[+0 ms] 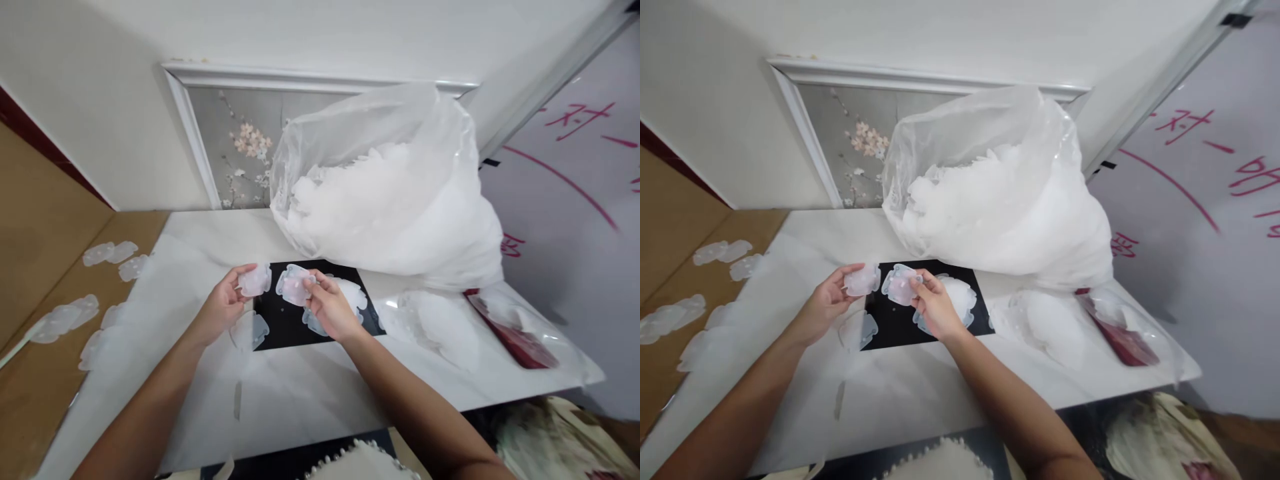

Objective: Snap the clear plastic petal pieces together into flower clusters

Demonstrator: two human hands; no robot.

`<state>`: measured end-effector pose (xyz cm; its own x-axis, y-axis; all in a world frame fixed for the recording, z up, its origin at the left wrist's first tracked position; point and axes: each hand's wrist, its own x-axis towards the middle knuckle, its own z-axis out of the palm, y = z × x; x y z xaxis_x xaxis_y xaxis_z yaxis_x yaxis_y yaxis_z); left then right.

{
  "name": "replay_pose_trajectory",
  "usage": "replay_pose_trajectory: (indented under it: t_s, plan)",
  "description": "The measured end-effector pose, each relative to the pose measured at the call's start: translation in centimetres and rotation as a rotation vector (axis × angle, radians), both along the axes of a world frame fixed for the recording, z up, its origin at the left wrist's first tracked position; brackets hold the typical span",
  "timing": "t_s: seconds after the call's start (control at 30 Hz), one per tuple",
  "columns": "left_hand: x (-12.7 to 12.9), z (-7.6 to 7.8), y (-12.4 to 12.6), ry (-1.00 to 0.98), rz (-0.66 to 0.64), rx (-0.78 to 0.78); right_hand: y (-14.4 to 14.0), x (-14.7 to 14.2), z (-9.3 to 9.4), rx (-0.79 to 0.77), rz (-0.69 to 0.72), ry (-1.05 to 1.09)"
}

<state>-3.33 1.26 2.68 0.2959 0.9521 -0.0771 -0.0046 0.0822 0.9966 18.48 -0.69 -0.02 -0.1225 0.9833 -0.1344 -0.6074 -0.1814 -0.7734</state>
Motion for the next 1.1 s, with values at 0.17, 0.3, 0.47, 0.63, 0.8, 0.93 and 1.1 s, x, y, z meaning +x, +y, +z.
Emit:
replay_pose_trajectory:
  t_s: [0.17, 0.3, 0.47, 0.63, 0.8, 0.93, 1.1]
  plan:
    - [-0.4, 0.4, 0.5, 0.214, 0.102, 0.073, 0.4, 0.1, 0.0, -0.067, 0.088, 0.092]
    - [-0.5, 0.2, 0.8, 0.268, 0.176, 0.092, 0.5, 0.1, 0.1, -0.079, 0.132, 0.095]
    - [-0.2, -0.2, 0.6, 0.358, 0.271, 0.156, 0.2, 0.2, -0.1, 0.016, 0.081, -0.008]
    - [0.8, -0.7, -0.4, 0.222, 0.134, -0.101, -0.1, -0.2, -0.8, 0.045, 0.040, -0.167]
    - [1.7, -0.8, -0.9, 0.139, -0.015, -0.100, -0.5, -1.5, -1.5, 0.051, 0.080, -0.290]
    - [0.3, -0.4, -0.4, 0.292, -0.035, 0.066, -0.3, -1.2, -1.2, 0.066, -0.045, -0.299]
    - [-2.0, -1.1, 0.0, 0.574, -0.121, 0.118, -0.1, 0.2, -0.1, 0.078, 0.023, -0.184]
